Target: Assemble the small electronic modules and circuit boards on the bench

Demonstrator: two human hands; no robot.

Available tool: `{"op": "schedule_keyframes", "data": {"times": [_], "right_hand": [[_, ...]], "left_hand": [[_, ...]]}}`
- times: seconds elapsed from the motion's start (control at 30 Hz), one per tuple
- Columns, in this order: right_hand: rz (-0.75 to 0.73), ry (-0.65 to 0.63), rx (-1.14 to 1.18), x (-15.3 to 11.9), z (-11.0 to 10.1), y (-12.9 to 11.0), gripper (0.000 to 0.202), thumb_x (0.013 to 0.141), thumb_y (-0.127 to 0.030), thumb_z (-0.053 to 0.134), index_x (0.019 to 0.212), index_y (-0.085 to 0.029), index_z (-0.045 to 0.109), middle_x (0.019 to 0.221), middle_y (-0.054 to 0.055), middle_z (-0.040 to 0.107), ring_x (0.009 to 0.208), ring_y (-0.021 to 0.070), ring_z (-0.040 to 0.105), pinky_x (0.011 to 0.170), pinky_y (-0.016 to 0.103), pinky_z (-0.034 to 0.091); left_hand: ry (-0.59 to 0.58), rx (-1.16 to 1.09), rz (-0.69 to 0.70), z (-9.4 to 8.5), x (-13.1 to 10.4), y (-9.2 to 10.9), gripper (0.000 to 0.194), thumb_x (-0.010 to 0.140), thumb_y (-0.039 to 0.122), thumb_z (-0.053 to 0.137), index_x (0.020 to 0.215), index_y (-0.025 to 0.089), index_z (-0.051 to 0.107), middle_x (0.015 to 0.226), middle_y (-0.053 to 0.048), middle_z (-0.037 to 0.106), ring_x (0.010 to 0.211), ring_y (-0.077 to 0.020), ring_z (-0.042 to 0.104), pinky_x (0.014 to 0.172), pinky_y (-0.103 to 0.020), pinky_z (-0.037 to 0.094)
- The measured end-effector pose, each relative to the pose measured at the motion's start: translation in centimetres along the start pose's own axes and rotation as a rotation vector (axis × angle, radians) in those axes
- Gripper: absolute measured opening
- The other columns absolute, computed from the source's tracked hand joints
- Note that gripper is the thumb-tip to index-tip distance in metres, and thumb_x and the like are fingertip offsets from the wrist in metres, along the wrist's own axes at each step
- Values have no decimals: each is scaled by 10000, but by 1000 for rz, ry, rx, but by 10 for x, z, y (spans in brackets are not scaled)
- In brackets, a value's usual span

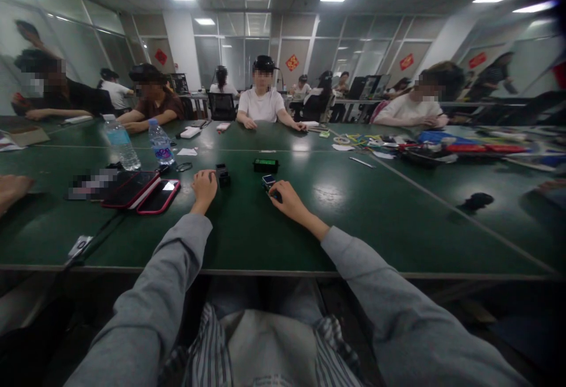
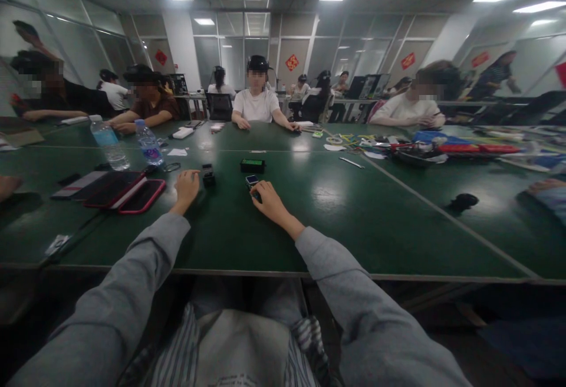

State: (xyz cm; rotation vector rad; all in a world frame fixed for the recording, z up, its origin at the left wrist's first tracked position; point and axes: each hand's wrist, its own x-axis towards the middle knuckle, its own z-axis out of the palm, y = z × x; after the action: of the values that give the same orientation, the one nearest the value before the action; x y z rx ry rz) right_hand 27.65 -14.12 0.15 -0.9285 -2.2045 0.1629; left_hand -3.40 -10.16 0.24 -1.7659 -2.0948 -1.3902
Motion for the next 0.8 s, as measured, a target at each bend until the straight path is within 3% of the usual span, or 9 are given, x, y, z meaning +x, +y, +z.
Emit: {"op": "schedule_keyframes", "data": {"times": [0.17, 0.33, 0.4, 0.47, 0.57, 0.8], "right_hand": [[227, 157, 208, 4, 8, 24, 234, 856, -273, 488, 1077, -215, 538, 1058, 65, 590, 968, 201, 561, 894, 391, 462], [329, 186, 179, 6, 8, 46, 264, 931, -355, 377, 1088, -239, 555, 1028, 54, 612, 990, 211, 559, 898, 414, 456], [349, 193, 145, 5, 8, 46, 291, 908, -435, 453, 1090, -241, 571, 1017, 65, 605, 1001, 239, 542, 924, 455, 435], [329, 173, 91, 3, 8, 44, 408, 805, -484, 615, 1121, -228, 576, 1055, 88, 584, 1028, 270, 517, 940, 482, 422], [277, 125, 46, 2, 10, 40, 521, 719, -407, 713, 1174, -201, 565, 1114, 107, 566, 1054, 279, 507, 949, 480, 422], [369, 161, 117, 5, 11, 54, 349, 893, -363, 454, 1166, -185, 579, 1079, 89, 636, 964, 212, 595, 881, 399, 482]], "left_hand": [[-55, -35, 42, 13, 2, -7, 292, 929, 344, 414, 1084, 234, 635, 1170, -128, 592, 1141, -302, 513, 931, -511, 423], [-142, -70, 153, 20, 0, -10, 326, 923, 418, 450, 1162, 276, 621, 1232, -104, 550, 1186, -260, 509, 973, -473, 427], [-159, -66, 184, 21, -1, -11, 337, 914, 430, 470, 1176, 280, 619, 1271, -107, 523, 1215, -264, 494, 981, -474, 428], [-167, -59, 200, 22, -2, -11, 351, 905, 439, 489, 1187, 274, 616, 1291, -114, 506, 1232, -271, 485, 986, -477, 430], [-178, -38, 208, 22, -2, -12, 376, 903, 448, 493, 1214, 269, 604, 1308, -117, 491, 1242, -275, 480, 991, -476, 434], [-191, -16, 207, 25, 0, -14, 385, 907, 438, 492, 1231, 260, 600, 1325, -127, 478, 1243, -283, 481, 999, -476, 435]]}}
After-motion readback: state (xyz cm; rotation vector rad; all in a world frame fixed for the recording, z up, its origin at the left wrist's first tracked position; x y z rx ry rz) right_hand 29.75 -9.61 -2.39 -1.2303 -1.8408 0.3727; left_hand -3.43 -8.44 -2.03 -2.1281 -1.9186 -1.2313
